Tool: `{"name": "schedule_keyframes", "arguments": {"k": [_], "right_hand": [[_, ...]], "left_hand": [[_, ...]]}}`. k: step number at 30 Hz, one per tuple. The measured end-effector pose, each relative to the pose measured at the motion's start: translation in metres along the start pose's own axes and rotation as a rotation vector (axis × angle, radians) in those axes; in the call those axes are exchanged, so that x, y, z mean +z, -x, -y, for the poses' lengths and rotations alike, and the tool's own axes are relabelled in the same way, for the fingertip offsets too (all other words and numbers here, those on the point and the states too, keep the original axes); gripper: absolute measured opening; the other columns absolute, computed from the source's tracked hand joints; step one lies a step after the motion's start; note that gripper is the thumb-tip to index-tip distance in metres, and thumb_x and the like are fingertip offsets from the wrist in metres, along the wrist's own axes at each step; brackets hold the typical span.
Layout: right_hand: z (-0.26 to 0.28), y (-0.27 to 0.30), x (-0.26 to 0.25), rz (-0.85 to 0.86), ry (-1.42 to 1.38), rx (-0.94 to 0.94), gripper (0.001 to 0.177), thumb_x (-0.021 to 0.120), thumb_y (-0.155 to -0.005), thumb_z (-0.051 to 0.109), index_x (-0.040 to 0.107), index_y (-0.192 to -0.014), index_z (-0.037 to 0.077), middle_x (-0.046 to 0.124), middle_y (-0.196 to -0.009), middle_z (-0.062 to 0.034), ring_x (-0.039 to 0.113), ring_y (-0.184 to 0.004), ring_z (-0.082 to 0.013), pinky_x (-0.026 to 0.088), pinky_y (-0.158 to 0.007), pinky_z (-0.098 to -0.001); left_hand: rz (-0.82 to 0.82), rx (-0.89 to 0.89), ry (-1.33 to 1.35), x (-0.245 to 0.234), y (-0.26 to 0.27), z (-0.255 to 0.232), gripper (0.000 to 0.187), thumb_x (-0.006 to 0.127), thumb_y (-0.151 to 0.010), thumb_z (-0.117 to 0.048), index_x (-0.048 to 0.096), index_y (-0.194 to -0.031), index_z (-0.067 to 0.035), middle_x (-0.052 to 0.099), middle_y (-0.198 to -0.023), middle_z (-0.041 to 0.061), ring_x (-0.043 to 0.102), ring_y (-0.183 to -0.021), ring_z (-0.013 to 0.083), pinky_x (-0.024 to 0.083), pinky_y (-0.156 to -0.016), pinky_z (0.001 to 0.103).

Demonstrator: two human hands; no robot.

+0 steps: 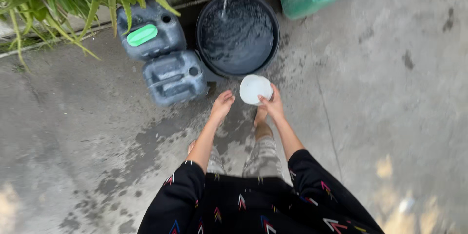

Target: The person repeatedly fills a white bowl with water from a black basin and pours the water onto various plants in a garden area.

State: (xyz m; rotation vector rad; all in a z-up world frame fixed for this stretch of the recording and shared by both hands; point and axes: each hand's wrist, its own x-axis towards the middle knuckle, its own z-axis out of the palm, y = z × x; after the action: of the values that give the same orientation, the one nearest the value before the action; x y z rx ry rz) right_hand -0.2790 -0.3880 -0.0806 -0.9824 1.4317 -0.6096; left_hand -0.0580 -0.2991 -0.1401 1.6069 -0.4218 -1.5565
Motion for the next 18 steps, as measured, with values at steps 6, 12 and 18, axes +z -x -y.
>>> {"name": "schedule_keyframes", "arguments": {"k": [6,12,18], "right_hand": [[-0.078,-0.238,-0.019,-0.067,0.667,-0.234,0.090,0.094,-0.077,0.030,0.046,-0.152,0.021,0.058,-0.143,-0.0226,0.059,-0.128,-0.0409,0.051,-0.103,-0.0503],[-0.173,-0.406,0.013,-0.116,0.995,-0.237,0.091,0.092,-0.073,0.028,0.042,-0.150,0.024,0.048,-0.135,-0.0335,0.057,-0.113,-0.0508,0.053,-0.092,-0.0538],[-0.242,-0.465,0.075,0.035,0.949,-0.111,0.082,0.085,-0.077,0.019,0.040,-0.145,0.022,0.058,-0.133,-0.0233,0.060,-0.121,-0.0458,0.053,-0.103,-0.0519]], "left_hand": [[-0.196,-0.026,0.049,0.057,-0.170,0.057,0.058,0.066,-0.098,-0.028,0.048,-0.150,-0.007,0.056,-0.150,0.012,0.054,-0.137,0.0236,0.045,-0.109,0.035],[-0.228,-0.045,0.045,0.056,-0.296,0.111,0.061,0.065,-0.099,-0.028,0.042,-0.153,-0.010,0.048,-0.156,0.012,0.047,-0.142,0.0278,0.044,-0.110,0.038],[-0.345,0.005,0.042,0.036,-0.348,0.145,0.057,0.065,-0.098,-0.025,0.048,-0.149,-0.008,0.059,-0.146,0.012,0.057,-0.135,0.0260,0.047,-0.109,0.037]]}}
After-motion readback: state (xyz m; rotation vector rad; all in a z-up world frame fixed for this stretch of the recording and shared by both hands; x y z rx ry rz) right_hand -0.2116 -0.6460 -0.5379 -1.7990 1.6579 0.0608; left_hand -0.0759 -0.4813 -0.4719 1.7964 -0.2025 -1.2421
